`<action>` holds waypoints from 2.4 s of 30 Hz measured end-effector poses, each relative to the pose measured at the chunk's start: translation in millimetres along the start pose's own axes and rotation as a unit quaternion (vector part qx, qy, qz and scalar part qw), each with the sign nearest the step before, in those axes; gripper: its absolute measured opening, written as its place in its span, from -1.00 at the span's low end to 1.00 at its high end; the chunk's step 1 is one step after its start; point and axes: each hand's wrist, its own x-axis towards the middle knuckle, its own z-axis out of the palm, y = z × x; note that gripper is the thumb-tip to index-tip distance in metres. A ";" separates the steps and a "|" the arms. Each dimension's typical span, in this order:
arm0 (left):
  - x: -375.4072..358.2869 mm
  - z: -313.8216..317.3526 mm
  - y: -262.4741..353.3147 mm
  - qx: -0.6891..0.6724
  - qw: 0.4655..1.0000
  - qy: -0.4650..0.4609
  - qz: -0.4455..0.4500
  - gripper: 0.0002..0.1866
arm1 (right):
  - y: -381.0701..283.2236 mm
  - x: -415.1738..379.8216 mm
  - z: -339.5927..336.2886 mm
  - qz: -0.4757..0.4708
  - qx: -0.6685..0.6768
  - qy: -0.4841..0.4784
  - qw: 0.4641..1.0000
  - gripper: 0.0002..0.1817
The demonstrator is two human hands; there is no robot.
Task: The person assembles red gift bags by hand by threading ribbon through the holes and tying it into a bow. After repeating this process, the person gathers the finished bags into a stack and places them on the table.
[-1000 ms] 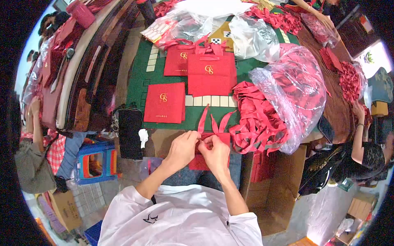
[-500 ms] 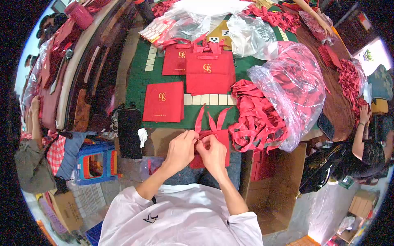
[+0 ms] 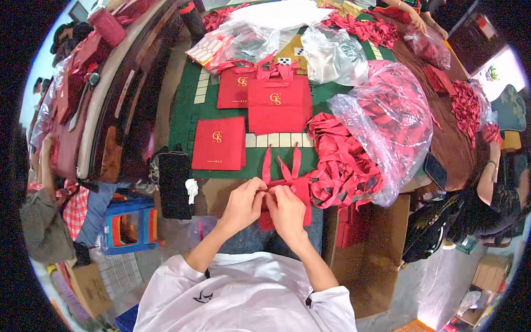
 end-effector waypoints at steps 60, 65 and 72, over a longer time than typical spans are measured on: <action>34.5 22.2 -28.0 0.045 0.995 0.010 -0.083 -0.86 | 46.5 51.9 -22.6 0.080 0.137 -0.019 0.987 -0.84; 33.3 26.2 -19.6 -0.112 0.982 0.063 -0.135 -0.91 | 40.5 48.0 -33.0 0.096 0.159 -0.089 0.979 -0.81; 30.3 25.0 -9.1 -0.060 0.992 0.084 -0.075 -0.91 | 48.0 50.0 -30.9 0.092 0.274 -0.131 0.948 -0.78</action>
